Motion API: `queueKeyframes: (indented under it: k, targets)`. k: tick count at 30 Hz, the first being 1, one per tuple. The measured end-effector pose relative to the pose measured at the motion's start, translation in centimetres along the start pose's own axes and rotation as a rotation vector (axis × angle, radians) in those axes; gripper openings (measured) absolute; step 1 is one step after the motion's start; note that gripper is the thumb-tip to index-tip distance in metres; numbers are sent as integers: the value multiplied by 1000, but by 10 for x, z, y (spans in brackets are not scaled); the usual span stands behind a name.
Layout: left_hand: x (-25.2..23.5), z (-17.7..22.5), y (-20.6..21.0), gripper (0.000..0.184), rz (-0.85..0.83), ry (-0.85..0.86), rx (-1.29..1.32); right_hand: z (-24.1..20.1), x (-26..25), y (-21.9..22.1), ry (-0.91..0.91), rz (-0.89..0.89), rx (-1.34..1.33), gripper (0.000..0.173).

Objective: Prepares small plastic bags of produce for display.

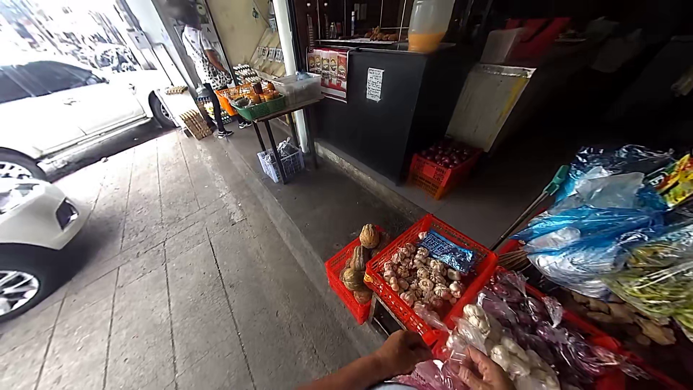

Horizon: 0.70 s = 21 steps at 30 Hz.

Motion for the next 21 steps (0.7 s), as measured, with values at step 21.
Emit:
queueKeyframes:
  k: [21]
  targets:
    - [-98, 44, -8, 25, 58, 40, 99, -99, -13, -146, -348, 444, -373, 7]
Point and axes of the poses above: each hand's wrist, its own x-axis away from the middle knuckle, its own y-axis out of the palm, z = x × y, the point moved 6 cm from there along -x, towards the middle knuckle, and after that the axes turned 11 degrees about y, right-handed, at the moved point
